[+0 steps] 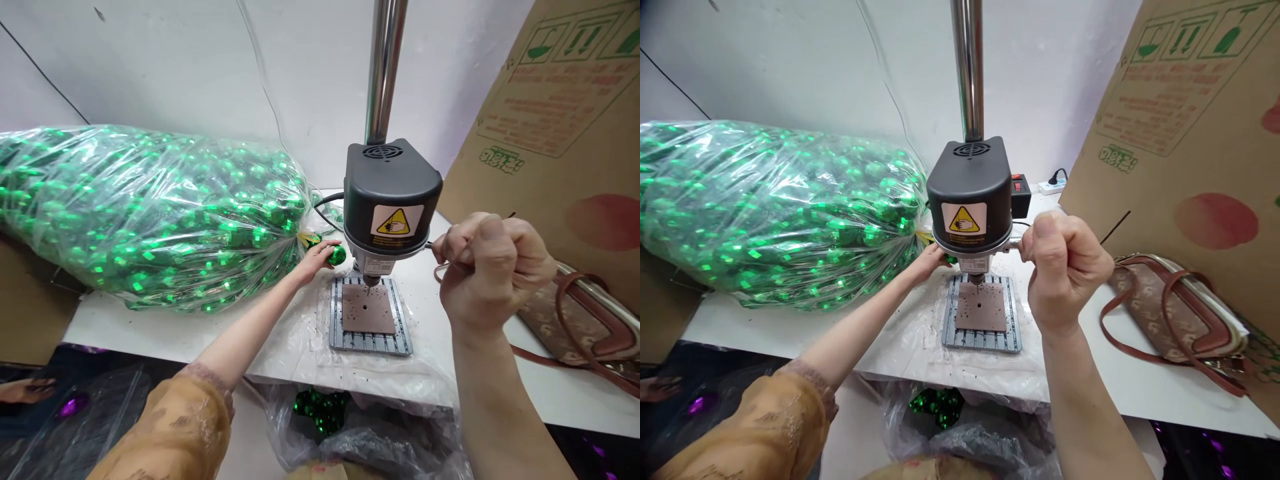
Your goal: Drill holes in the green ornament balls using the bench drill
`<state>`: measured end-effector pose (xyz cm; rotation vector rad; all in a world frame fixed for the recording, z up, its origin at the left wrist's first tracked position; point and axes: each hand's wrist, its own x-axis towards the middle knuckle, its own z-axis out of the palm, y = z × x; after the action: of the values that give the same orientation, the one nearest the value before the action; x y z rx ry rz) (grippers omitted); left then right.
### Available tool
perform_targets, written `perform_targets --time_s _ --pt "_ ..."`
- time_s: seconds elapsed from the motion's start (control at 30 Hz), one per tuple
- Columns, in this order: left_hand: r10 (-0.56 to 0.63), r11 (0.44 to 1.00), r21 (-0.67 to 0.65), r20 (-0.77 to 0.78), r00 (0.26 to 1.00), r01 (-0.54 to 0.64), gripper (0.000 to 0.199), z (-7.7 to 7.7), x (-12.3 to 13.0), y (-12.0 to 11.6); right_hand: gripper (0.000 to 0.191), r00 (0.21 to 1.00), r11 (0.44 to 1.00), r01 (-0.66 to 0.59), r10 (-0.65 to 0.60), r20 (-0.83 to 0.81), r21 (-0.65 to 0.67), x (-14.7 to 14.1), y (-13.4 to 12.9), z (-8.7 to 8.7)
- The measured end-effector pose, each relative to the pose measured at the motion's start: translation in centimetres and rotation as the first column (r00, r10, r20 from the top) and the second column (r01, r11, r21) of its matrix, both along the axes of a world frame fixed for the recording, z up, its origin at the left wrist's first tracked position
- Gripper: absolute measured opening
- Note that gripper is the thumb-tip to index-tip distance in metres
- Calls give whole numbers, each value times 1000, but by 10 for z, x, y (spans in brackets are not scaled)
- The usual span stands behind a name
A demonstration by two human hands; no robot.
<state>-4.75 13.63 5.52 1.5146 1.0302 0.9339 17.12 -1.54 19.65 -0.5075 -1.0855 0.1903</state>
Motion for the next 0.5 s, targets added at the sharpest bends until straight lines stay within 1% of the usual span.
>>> perform_targets --time_s 0.03,0.07,0.1,0.13,0.2,0.23,0.3,0.4,0.5 --pt "14 994 -109 150 989 2 38 0 -3 -11 44 1000 1000 8 -8 -1 1 0 0 0" --pt "36 983 -182 273 961 15 40 0 -7 -22 45 1000 1000 16 -16 -3 -2 0 0 0" --pt "52 974 -223 358 932 31 43 0 -10 -33 45 1000 1000 22 -22 -5 -5 -1 0 0" --pt "63 969 -242 405 912 41 48 0 -12 -43 45 1000 1000 26 -26 -8 -7 -1 0 0" --pt "77 966 -257 396 915 30 61 -2 -16 -60 45 1000 1000 21 -21 -17 0 -2 1 0" --pt "82 965 -263 357 930 16 66 -4 -16 -67 45 1000 1000 16 -16 -25 6 -3 1 1" --pt "94 964 -266 255 962 -24 68 -9 -14 -76 46 999 1000 8 -7 -41 13 -3 1 1" --pt "103 982 -174 168 980 -73 66 -21 -7 -83 46 999 1000 7 -7 -44 -3 -2 1 0" --pt "80 994 -87 187 979 -65 67 -32 3 -87 46 1000 1000 0 -1 -28 -16 0 1 -1"
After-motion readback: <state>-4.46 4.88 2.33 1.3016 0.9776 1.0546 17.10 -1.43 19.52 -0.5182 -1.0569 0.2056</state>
